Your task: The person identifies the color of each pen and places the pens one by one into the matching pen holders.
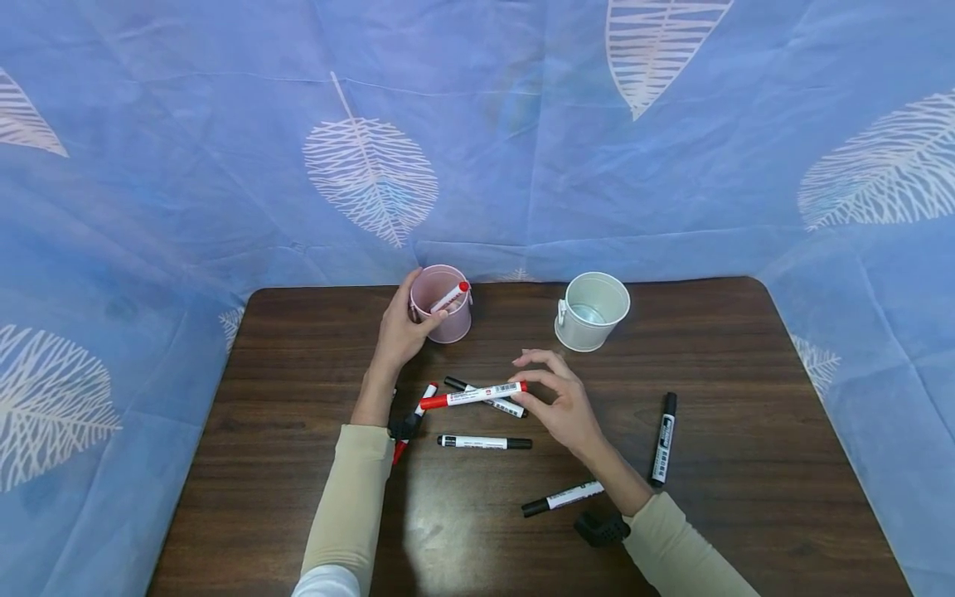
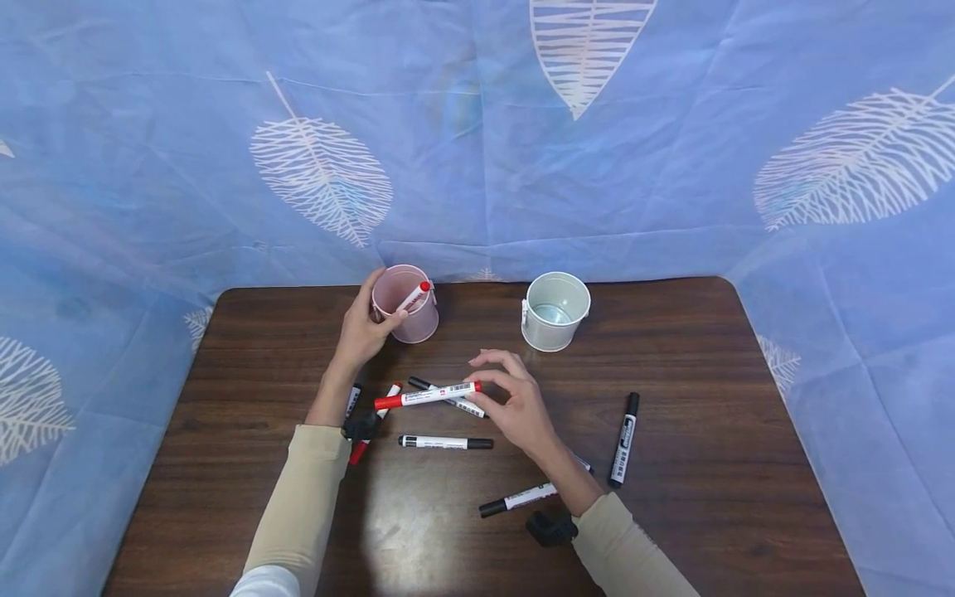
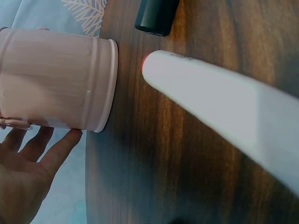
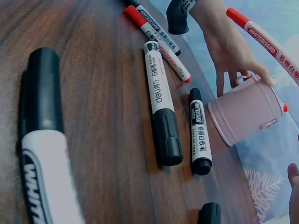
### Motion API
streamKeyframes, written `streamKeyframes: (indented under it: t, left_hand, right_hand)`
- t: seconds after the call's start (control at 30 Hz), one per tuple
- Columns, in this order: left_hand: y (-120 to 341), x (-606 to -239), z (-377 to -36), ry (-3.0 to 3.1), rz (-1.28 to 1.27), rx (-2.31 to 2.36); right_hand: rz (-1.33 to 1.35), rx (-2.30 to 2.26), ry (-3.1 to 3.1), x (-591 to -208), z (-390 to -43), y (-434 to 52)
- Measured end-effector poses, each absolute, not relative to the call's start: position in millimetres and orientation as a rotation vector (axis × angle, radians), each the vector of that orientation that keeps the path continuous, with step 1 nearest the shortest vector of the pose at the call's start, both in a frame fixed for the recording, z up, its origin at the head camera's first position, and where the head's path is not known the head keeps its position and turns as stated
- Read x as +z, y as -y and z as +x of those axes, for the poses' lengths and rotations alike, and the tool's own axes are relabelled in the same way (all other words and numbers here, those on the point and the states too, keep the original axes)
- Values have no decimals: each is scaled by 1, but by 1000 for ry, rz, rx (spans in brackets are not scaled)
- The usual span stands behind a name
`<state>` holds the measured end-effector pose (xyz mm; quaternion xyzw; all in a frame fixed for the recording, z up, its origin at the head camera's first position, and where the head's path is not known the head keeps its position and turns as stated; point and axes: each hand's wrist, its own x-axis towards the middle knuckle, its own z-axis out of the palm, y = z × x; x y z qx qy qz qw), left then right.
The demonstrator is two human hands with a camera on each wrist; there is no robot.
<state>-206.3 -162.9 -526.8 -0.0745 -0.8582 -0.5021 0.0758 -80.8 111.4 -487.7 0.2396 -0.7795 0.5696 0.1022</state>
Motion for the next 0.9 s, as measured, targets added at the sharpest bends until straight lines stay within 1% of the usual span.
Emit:
streamKeyframes:
  t: [0.9]
  left_hand:
    - [164, -531, -210, 2543, -214, -1550]
  right_hand:
    - [639, 1689, 2225, -468, -104, -108]
